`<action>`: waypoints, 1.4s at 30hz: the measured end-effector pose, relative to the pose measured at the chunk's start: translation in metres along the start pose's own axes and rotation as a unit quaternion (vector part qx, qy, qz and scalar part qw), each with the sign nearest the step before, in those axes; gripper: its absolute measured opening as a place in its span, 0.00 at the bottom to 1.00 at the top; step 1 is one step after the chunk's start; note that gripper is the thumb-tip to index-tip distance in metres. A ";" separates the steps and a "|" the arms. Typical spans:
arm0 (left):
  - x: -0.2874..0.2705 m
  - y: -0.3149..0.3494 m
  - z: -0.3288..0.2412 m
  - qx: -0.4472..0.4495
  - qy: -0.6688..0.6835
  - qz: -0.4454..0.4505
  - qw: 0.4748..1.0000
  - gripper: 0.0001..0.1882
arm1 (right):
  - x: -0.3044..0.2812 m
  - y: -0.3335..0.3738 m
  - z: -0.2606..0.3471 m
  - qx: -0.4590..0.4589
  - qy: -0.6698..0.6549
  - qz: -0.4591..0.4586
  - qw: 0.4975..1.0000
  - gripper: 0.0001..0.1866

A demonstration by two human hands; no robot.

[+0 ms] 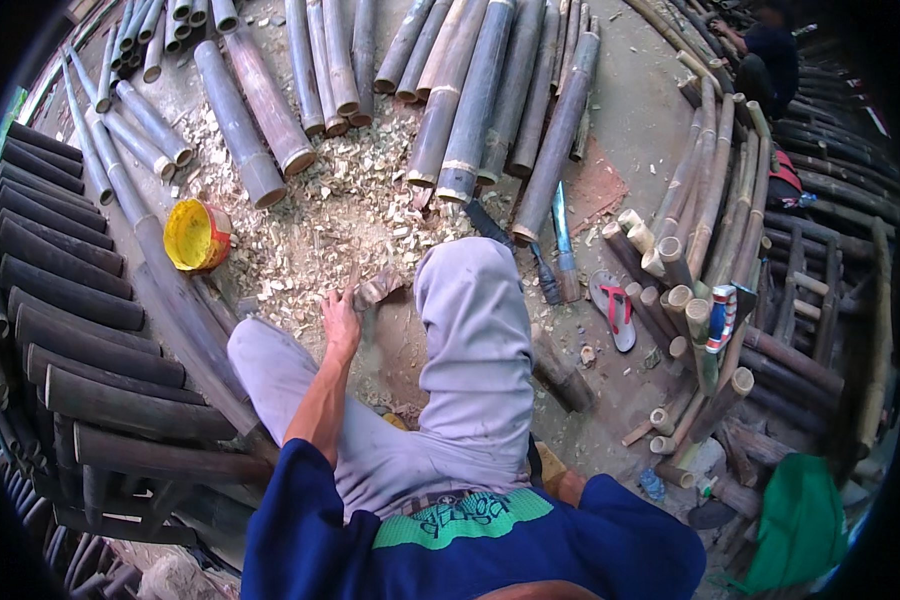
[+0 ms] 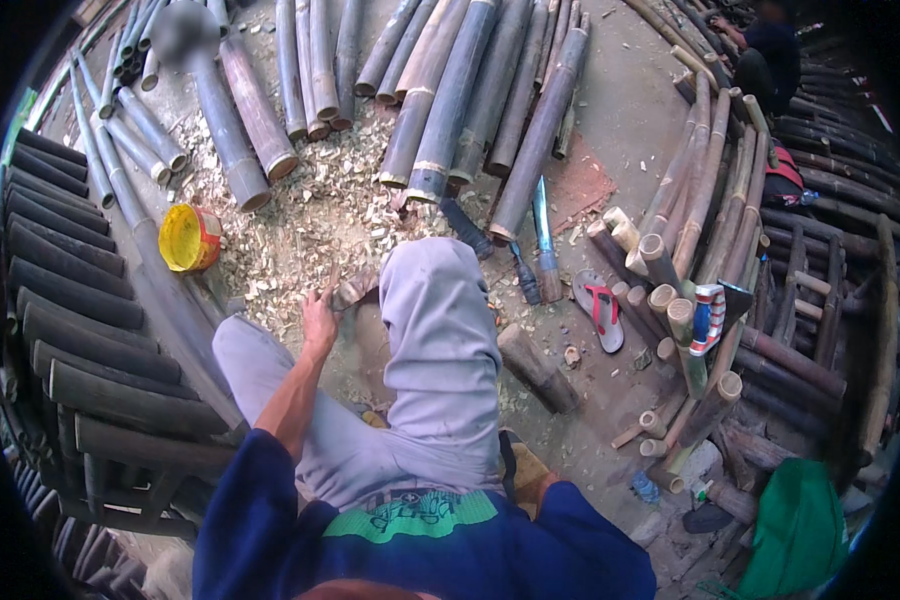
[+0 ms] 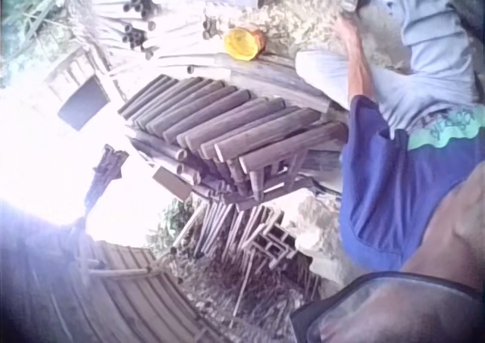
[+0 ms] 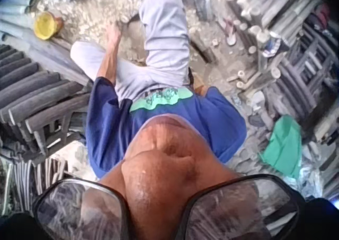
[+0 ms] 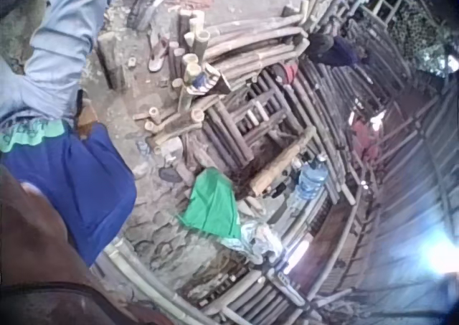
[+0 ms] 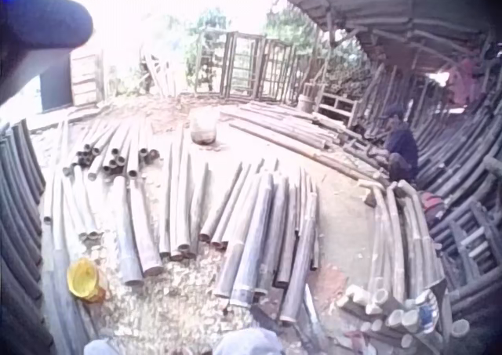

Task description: The person sits on the ground and uses a knife to sharpen the end of a long bamboo pole. They repeatedly rotate the pole and scrape the knife along the edge to create a tapered point. The person then places the sharpened pole among other similar poles and picks up a new one to repeat the process.

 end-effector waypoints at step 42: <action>-0.149 0.091 0.085 -0.110 -0.055 0.141 0.982 0.31 | -0.001 -0.146 0.433 -0.493 -0.056 0.059 0.866 0.21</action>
Point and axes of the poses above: each hand's wrist, its own y-axis away from the middle knuckle, its own x-axis out of the palm, z = x × y, the point moved 10 cm from there along -y, towards the middle knuckle, and after that the axes turned 9 degrees about -y, right-handed, at the moved point
